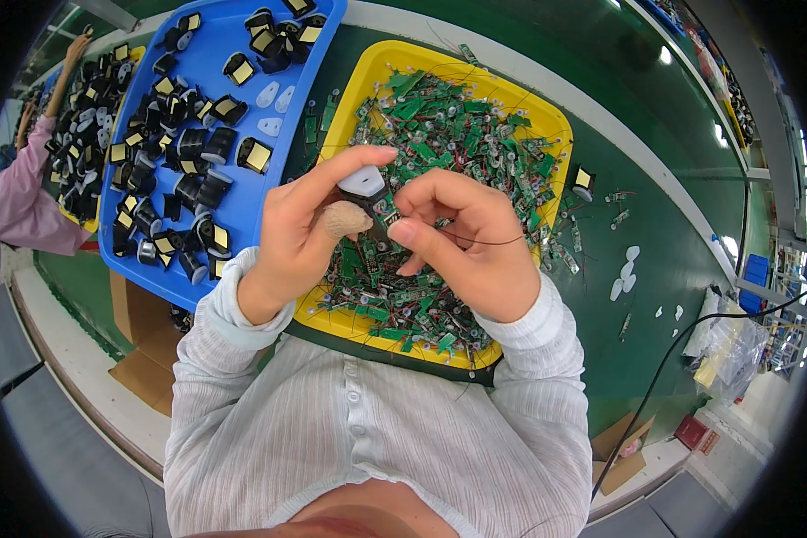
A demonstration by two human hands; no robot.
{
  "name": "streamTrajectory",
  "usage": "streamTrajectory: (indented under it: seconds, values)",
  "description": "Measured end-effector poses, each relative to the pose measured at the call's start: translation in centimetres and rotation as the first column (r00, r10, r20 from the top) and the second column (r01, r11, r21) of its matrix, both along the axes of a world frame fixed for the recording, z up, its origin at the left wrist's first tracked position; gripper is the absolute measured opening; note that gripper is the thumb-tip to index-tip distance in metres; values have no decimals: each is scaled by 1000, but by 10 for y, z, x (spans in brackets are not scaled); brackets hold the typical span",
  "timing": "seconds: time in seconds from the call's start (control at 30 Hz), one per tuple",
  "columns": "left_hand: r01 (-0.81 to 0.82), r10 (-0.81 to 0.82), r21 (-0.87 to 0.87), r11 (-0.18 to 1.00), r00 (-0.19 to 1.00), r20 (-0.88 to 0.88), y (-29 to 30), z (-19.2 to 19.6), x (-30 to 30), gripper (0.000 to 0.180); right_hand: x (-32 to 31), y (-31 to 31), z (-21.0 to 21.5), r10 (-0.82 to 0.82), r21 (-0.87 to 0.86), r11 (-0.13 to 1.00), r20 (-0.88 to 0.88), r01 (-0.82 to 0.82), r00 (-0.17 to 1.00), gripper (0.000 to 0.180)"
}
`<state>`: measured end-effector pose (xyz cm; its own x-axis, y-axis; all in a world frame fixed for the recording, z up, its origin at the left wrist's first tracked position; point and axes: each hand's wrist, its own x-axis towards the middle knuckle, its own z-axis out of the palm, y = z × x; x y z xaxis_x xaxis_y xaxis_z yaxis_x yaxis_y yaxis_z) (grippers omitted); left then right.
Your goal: The person repeatedly picks up small black cylindrical components and green circuit boards from trays on a factory assembly line. They insert the circuit boards into the cylindrical housings by hand and place the assembled units into a blue tray. The process is repetitive and involves handling multiple small electronic parts.
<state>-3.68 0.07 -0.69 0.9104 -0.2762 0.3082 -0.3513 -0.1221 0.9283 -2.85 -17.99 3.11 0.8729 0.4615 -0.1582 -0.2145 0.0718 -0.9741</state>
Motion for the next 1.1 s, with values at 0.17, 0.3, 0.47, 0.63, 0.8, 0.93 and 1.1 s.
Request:
streamTrajectory:
  seconds: [0.17, 0.3, 0.47, 0.63, 0.8, 0.93, 1.1]
  values:
    - [97, -100, -156, 983, 995, -13, -6, 2, 4, 47, -7, 7, -3, 44, -396, 897, 522, 196, 852, 15]
    - [124, -178, -314, 941, 972, -150, -6, -1, 3, 45, -13, 15, -7, 189, -482, 773, 795, 413, 576, 21]
    - [126, -132, -77, 989, 989, -71, 1, 8, 0, 47, -17, 13, -2, 166, -506, 796, 710, 332, 684, 17]
    - [82, -80, -65, 994, 996, 35, -7, 18, -4, 51, -19, 4, 3, 113, -455, 844, 669, 284, 735, 15]
    - [-38, 43, -45, 998, 993, 112, -10, 20, -6, 40, -19, 9, 4, 63, -373, 887, 679, 270, 731, 15]
    - [0, 6, -142, 990, 999, 43, -9, 38, -10, 39, -23, 4, 19, 36, -274, 948, 599, 162, 800, 13]
    - [6, -5, -17, 1000, 999, 53, 2, 62, 0, 43, 4, -4, 39, 214, -363, 931, 623, 35, 752, 8]
